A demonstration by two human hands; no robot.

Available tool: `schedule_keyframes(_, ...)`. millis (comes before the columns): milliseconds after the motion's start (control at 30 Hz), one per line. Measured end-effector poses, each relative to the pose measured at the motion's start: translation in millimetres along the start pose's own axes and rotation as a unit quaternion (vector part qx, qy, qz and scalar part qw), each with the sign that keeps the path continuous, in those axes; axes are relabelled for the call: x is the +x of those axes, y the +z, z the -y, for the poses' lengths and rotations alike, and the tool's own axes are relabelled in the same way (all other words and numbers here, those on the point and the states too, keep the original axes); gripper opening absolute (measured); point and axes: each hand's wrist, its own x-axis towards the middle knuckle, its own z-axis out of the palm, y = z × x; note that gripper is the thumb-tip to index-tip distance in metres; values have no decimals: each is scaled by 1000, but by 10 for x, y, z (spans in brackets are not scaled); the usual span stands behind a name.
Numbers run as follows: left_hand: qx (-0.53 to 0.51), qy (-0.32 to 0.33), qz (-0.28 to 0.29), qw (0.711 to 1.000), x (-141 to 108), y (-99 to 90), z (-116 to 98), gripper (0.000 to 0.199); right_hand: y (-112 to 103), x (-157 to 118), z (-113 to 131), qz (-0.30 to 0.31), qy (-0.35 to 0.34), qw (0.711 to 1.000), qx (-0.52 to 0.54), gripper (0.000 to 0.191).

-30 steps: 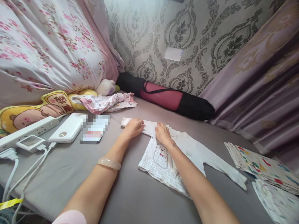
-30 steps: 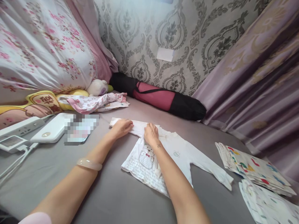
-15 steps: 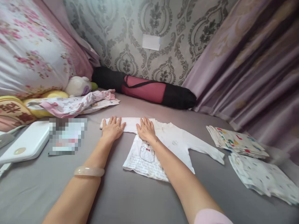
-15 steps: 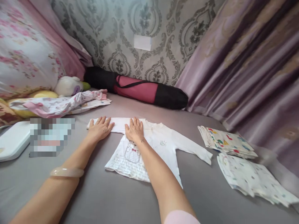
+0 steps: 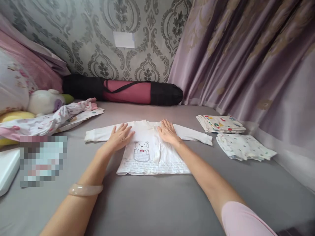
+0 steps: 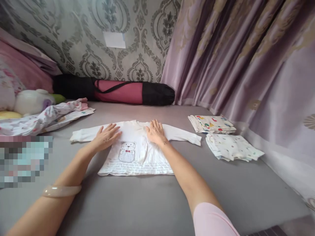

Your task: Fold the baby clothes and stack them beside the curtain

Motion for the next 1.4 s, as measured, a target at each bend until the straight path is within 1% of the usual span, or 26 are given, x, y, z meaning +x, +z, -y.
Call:
schedule_keyframes(67, -2, 52, 36, 998, 15, 102, -148, 58, 91, -54, -68, 9, 18, 1000, -8, 67)
schedule_keyframes(133, 3, 75, 44, 996, 9, 218, -219, 63, 165, -69, -75, 15, 25, 1000, -2, 69)
schedule_keyframes(200, 14, 80, 43, 996, -9, 301, -220, 66, 179, -56, -64, 16, 25, 1000, 9, 69)
schedule_keyframes(267, 29, 80, 43, 995, -31, 323, -195, 65, 114, -46, -71, 29, 18, 999, 26, 69)
schedule_keyframes(300, 37, 81, 38, 995, -46, 313, -186, 64, 56, -55, -86, 46, 11, 998, 40, 68)
schedule_keyframes(367, 58, 91, 9, 994, -87, 264, -192, 62, -81, -124, -138, 87, -13, 993, 72, 65)
schedule_keyframes(400, 69, 106, -11, 992, -117, 233, -206, 61, -148, -188, -170, 101, -27, 991, 85, 64)
schedule_keyframes(433, 79, 130, -30, 988, -154, 200, -228, 60, -206, -270, -204, 101, -47, 990, 87, 64)
schedule_keyframes(500, 90, 187, -45, 977, -253, 140, -285, 59, -277, -475, -269, 111, -99, 986, 72, 67)
schedule_keyframes(567, 85, 234, -20, 968, -379, 99, -356, 62, -285, -701, -321, 133, -132, 981, 46, 70)
schedule_keyframes(600, 78, 245, 0, 966, -449, 88, -393, 64, -271, -808, -340, 138, -144, 979, 34, 70)
schedule_keyframes(667, 65, 245, 36, 967, -589, 82, -459, 68, -228, -997, -359, 135, -166, 977, 17, 70)
schedule_keyframes(733, 53, 232, 55, 970, -717, 85, -501, 70, -198, -1148, -353, 125, -182, 975, 11, 69)
schedule_keyframes(833, 36, 225, 72, 971, -877, 80, -503, 71, -208, -1341, -313, 137, -196, 971, 14, 68)
schedule_keyframes(933, 23, 222, 84, 971, -1026, 76, -448, 68, -231, -1540, -276, 146, -215, 966, 16, 66)
schedule_keyframes(1033, 17, 227, 81, 970, -1200, 84, -376, 62, -235, -1760, -250, 141, -239, 961, 16, 64)
schedule_keyframes(1133, 8, 252, 73, 965, -1395, 44, -333, 59, -295, -1964, -211, 153, -254, 954, 29, 63)
schedule_keyframes(1200, -4, 270, 72, 960, -1506, -41, -349, 57, -399, -2049, -163, 156, -260, 952, 36, 62)
schedule_keyframes(1267, -18, 289, 78, 954, -1567, -164, -412, 56, -528, -2061, -90, 141, -258, 955, 34, 55)
schedule_keyframes(1333, -30, 297, 87, 951, -1563, -276, -511, 52, -618, -1997, 4, 119, -251, 960, 33, 43)
schedule_keyframes(1400, -31, 278, 67, 958, -1505, -316, -613, 54, -604, -1891, 102, 76, -244, 965, 49, 40)
